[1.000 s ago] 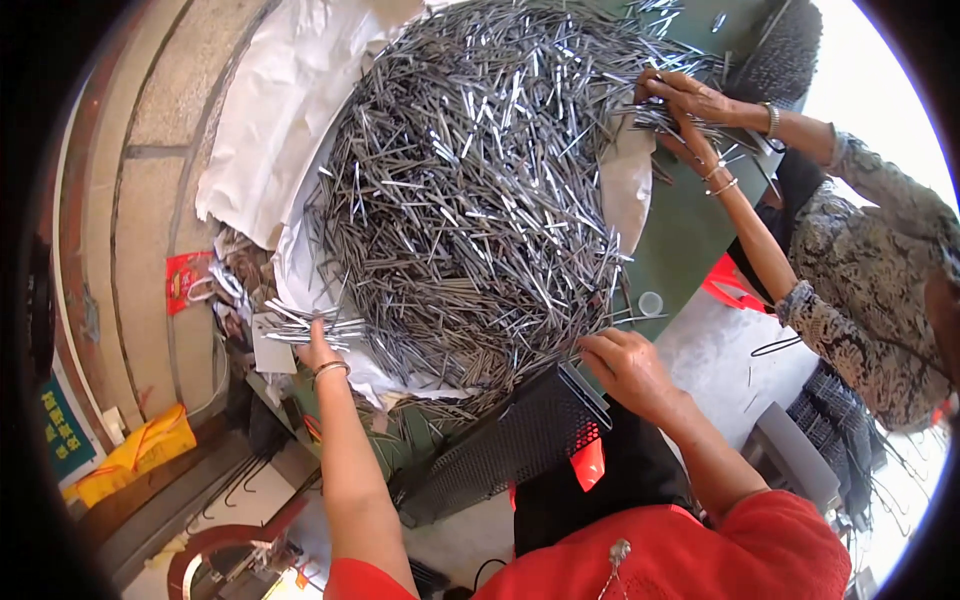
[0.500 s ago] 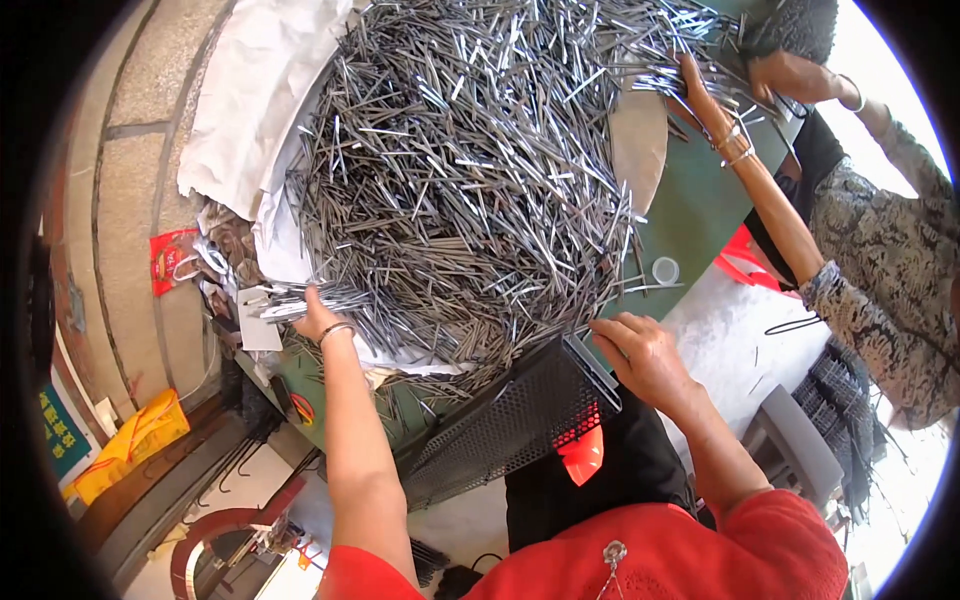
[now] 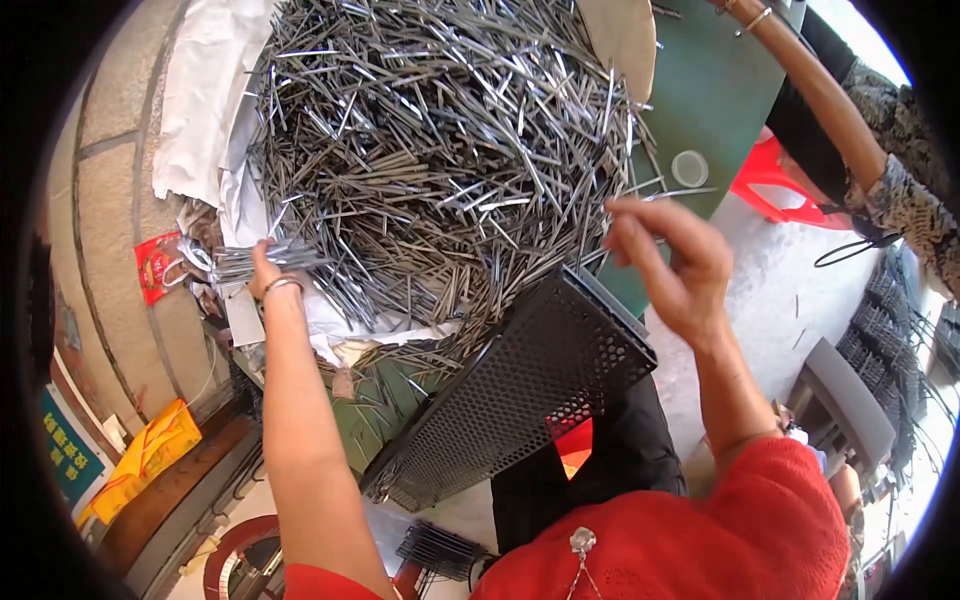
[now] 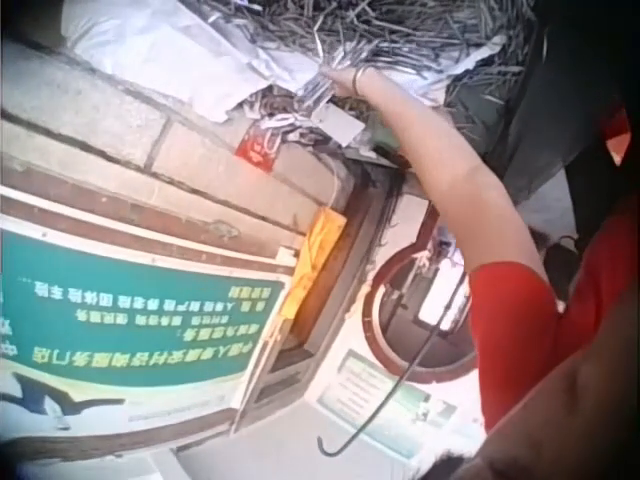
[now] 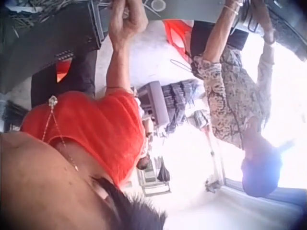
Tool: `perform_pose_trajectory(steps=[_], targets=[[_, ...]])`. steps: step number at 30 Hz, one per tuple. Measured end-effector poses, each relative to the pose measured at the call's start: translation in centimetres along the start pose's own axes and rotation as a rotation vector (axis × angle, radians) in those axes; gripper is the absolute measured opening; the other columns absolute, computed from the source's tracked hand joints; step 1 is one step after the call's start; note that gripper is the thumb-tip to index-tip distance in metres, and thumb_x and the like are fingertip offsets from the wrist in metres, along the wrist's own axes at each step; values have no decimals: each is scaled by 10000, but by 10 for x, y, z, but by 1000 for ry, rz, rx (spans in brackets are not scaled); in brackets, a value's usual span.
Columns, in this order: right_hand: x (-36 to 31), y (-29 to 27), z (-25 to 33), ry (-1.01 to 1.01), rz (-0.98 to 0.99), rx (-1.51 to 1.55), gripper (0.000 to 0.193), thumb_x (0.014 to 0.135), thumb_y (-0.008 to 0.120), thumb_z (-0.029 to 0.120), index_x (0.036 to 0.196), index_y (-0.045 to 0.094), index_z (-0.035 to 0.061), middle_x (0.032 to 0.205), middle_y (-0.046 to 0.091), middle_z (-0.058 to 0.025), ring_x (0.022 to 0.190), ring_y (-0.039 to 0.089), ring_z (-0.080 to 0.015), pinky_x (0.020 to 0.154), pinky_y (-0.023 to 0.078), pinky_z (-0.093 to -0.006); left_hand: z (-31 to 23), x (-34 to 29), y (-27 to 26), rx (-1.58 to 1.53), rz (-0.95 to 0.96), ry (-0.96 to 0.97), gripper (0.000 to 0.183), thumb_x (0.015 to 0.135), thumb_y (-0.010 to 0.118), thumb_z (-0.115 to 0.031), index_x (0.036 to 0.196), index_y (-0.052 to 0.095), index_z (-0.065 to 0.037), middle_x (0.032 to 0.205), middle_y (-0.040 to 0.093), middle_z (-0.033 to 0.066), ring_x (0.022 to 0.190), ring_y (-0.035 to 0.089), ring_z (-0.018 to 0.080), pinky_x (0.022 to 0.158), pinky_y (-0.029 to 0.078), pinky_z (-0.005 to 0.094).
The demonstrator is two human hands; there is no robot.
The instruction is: Sorting long metal pins from a pile and inserting them into a black perforated metal component.
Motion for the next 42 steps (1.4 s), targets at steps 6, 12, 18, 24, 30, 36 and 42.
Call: perform_pose_trajectory(steps=[6, 12, 18, 24, 30, 36, 42], targets=[[13, 11, -5, -165, -9, 14, 183, 915, 532, 8, 1069, 616, -47, 786, 629, -61, 672, 563, -79, 603, 460, -196, -45, 27, 38, -34, 89, -73, 159, 679, 686, -156, 653, 602, -23, 717, 630, 95, 542, 589, 195, 394, 436, 297], [-7, 11, 0, -299, -37, 70, 162, 894, 579, 37, 1028, 656, -11, 791, 643, -43, 688, 598, -69, 559, 484, -195, -98, 13, 82, -329, 305, 58, 151, 699, 632, -83, 711, 551, 43, 778, 610, 152, 617, 612, 276, 552, 555, 410], [-40, 17, 15, -433, 1, -60, 163, 903, 559, 27, 1032, 654, -3, 772, 628, -30, 654, 566, -54, 551, 455, -182, -111, -51, 78, -311, 293, 41, 240, 618, 662, -70, 756, 486, 16, 770, 593, 150, 617, 601, 296, 518, 530, 431], [-96, 19, 52, -326, 15, 5, 154, 902, 568, 47, 1023, 649, -4, 751, 623, -29, 630, 560, -60, 546, 447, -192, -73, 25, 70, -299, 412, -255, 192, 707, 565, -224, 810, 547, -62, 747, 572, 110, 520, 526, 247, 398, 383, 357], [-148, 16, 66, -359, 177, 4, 156, 873, 555, -3, 1001, 637, -37, 758, 629, -53, 670, 596, -83, 566, 490, -224, -53, 68, 49, -171, 545, -364, 172, 765, 517, -249, 837, 547, -96, 719, 573, 74, 449, 428, 198, 358, 341, 286], [-179, 0, 52, -247, 128, -31, 154, 874, 561, 11, 991, 641, -48, 770, 637, -60, 675, 606, -89, 560, 507, -231, -129, -153, 26, -303, 622, -233, 142, 742, 625, -209, 733, 581, -75, 725, 608, 63, 511, 545, 178, 350, 344, 270], [-217, 15, 51, -190, 159, 34, 166, 877, 597, 64, 998, 649, -37, 762, 645, -59, 671, 606, -91, 561, 490, -232, -179, -277, -24, -512, 1160, -96, 185, 731, 707, -105, 795, 589, 21, 790, 640, 139, 722, 641, 281, 665, 550, 446]])
Point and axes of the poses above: each hand's wrist, its own x-axis towards the middle knuckle, its own y-axis out of the palm, z = x × y, the point moved 5 cm from there along x, towards the middle knuckle
